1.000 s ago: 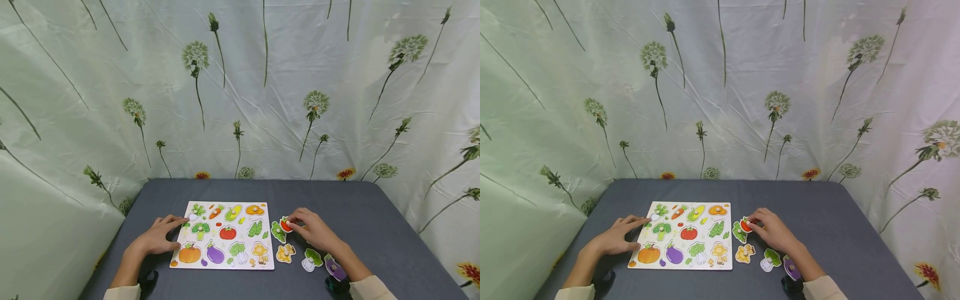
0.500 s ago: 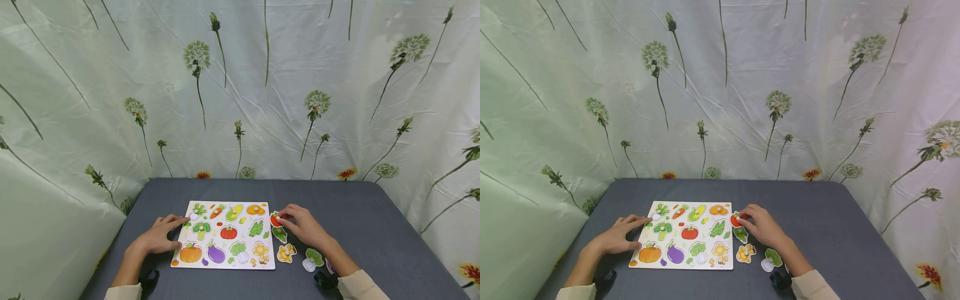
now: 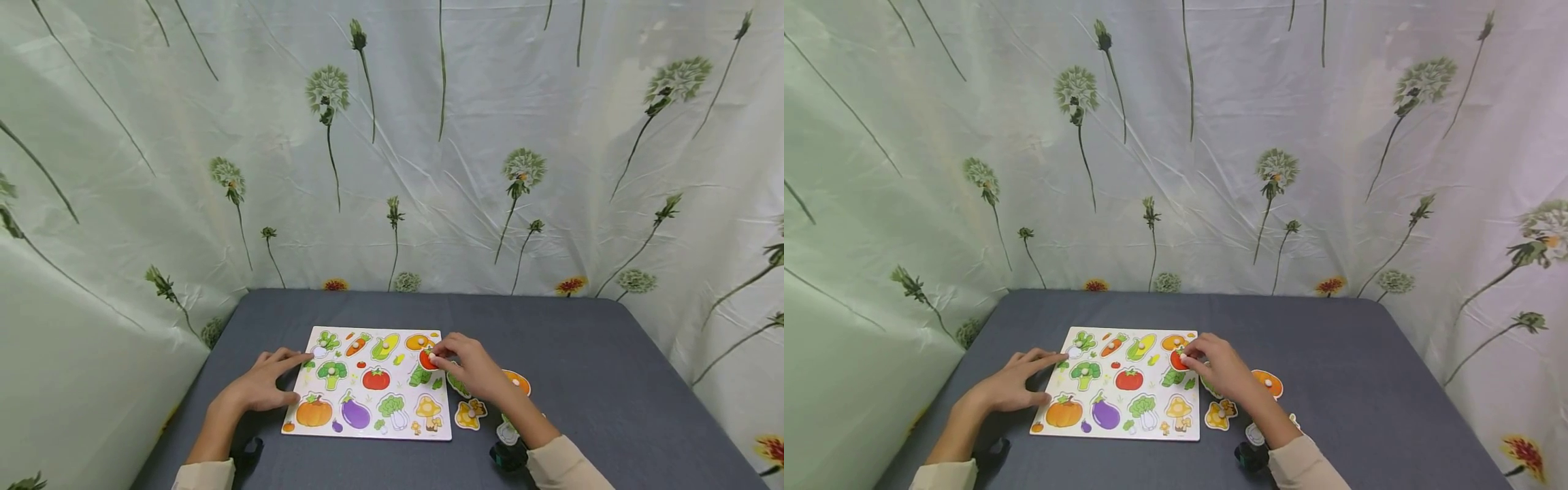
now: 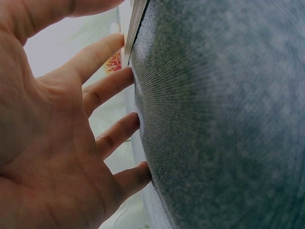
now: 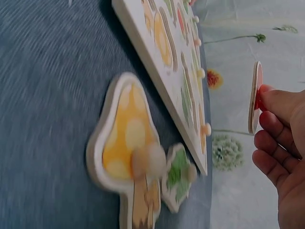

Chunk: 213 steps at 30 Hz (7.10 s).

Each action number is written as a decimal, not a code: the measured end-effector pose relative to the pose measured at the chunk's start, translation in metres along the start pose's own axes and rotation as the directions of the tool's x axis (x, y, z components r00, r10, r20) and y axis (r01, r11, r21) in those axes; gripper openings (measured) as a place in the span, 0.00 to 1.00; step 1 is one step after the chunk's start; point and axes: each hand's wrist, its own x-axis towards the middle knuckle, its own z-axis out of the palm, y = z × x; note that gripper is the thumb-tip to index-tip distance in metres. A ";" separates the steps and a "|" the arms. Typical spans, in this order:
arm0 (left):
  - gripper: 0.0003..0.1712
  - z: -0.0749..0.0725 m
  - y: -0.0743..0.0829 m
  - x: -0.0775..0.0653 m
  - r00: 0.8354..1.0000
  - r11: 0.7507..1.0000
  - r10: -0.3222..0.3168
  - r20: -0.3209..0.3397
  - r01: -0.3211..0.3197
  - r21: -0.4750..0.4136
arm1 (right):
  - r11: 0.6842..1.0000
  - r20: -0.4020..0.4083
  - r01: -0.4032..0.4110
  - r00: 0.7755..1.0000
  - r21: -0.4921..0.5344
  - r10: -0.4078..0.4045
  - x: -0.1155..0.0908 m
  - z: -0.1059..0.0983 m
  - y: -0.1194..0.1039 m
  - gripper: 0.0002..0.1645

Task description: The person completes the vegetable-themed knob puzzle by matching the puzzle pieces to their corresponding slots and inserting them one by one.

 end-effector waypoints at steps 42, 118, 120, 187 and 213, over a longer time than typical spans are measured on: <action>0.46 -0.003 0.006 -0.002 1.000 1.000 -0.001 -0.002 0.001 -0.009 | 0.998 0.101 0.009 0.995 0.070 -0.016 0.042 0.069 -0.042 0.05; 0.46 -0.002 0.004 -0.003 1.000 1.000 0.014 0.004 -0.014 -0.023 | 0.975 0.107 -0.065 0.993 0.211 0.043 0.031 0.088 -0.035 0.10; 0.46 -0.003 0.005 -0.003 1.000 0.999 0.012 0.008 -0.012 -0.032 | 0.978 0.096 -0.066 0.994 0.200 0.048 0.030 0.086 -0.033 0.09; 0.47 -0.001 0.002 -0.001 1.000 1.000 0.004 -0.005 -0.004 0.000 | 0.939 -0.162 -0.312 0.944 -0.142 0.288 -0.035 0.004 0.026 0.04; 0.47 0.000 0.000 -0.001 1.000 1.000 0.015 -0.001 -0.015 -0.002 | 0.955 -0.250 -0.265 0.942 -0.137 0.225 -0.037 -0.005 0.019 0.06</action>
